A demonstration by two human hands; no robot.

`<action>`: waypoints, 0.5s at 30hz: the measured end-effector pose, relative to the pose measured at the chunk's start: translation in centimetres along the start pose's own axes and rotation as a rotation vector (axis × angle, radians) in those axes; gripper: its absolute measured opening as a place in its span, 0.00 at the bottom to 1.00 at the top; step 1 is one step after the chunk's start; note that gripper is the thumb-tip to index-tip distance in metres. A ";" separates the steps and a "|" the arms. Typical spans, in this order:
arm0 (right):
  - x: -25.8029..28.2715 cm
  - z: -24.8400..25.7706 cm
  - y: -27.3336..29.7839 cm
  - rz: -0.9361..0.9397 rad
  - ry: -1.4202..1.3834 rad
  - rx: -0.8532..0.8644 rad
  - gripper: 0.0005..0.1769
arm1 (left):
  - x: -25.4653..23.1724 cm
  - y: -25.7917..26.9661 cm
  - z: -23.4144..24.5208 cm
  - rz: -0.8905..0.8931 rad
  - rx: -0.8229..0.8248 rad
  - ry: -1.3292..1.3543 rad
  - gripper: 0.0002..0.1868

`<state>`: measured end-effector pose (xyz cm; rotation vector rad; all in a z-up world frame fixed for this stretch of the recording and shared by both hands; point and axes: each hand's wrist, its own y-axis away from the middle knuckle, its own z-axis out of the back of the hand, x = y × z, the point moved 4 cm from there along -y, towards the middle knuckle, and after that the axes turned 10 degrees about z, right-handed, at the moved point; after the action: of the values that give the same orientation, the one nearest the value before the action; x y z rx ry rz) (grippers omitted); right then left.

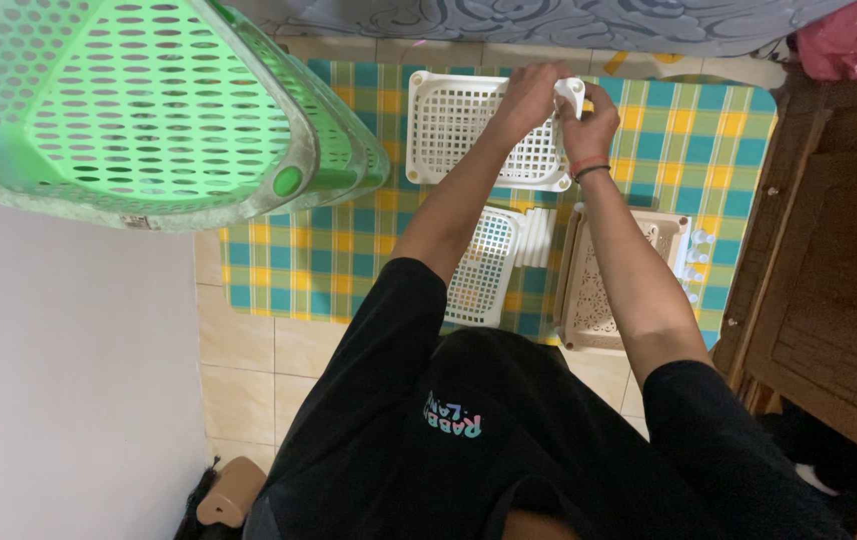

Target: The person assembles a small white plastic storage rack by inserting cylindrical legs into the corners of a perforated tray and stacking a second tray on top. The person handles the trays and legs by hand, aligning and pressing them together on a checkered tablecloth.

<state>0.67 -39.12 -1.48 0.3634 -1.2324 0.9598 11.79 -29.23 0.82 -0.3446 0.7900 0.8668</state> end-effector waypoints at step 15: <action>-2.8 1.8 -0.9 0.003 -0.433 0.305 0.19 | -1.9 0.8 2.6 0.002 0.055 0.029 0.12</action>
<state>0.20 -42.10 -3.20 0.8439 -1.4746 1.1094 11.71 -28.29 4.01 -0.3090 0.8397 0.8417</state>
